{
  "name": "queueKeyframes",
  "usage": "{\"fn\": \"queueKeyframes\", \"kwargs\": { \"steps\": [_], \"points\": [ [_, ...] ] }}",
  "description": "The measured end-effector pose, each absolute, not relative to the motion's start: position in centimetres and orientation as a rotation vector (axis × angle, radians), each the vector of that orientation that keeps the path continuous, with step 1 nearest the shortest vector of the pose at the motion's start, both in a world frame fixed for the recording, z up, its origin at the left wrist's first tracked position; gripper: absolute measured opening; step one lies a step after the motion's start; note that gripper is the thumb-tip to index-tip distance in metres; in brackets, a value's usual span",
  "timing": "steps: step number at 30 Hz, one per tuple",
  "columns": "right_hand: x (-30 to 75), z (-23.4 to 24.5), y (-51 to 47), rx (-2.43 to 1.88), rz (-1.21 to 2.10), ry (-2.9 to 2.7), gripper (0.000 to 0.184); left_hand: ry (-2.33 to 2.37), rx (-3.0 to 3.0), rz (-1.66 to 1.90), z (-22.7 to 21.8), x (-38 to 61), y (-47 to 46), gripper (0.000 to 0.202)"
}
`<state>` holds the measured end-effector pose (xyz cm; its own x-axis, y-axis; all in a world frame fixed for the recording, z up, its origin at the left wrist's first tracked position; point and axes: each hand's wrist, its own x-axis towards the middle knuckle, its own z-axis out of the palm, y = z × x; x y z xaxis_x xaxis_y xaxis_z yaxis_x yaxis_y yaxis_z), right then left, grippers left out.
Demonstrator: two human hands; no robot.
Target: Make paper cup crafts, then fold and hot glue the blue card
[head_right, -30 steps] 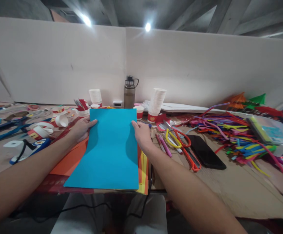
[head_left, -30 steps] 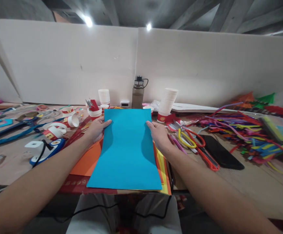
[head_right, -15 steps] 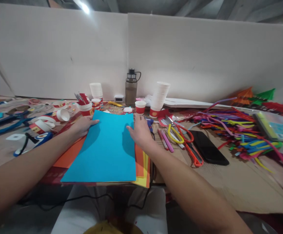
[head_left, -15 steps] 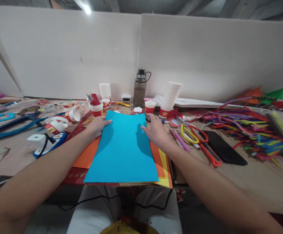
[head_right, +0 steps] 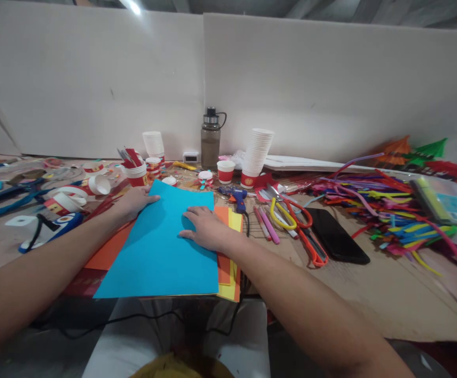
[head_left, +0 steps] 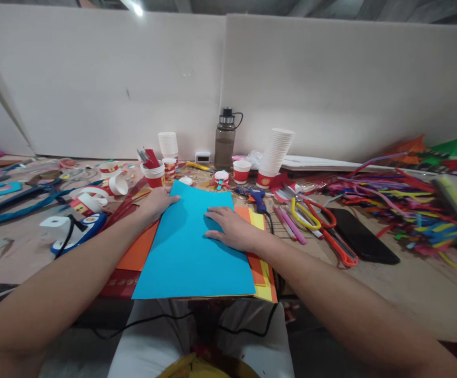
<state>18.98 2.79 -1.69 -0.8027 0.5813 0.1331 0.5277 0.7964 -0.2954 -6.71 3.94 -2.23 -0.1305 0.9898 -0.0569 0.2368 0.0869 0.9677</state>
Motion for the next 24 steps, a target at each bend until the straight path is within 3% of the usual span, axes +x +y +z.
{"fn": "queueKeyframes", "kwargs": {
  "steps": [9, 15, 24],
  "points": [
    [18.8, -1.6, 2.6, -0.877, 0.322, -2.781, 0.063, 1.758, 2.280, 1.294, -1.7, -6.2, 3.4, 0.066],
    [18.8, -1.6, 2.6, -0.866, 0.305, -2.800, 0.064, 1.215, 2.640, 0.638, -1.4, -4.8, 2.2, 0.028],
    [19.1, -1.2, 2.8, -0.849, 0.415, -2.772, 0.061, 1.189, 2.461, 0.635, -1.1, -5.6, 2.7, 0.023]
  ]
}}
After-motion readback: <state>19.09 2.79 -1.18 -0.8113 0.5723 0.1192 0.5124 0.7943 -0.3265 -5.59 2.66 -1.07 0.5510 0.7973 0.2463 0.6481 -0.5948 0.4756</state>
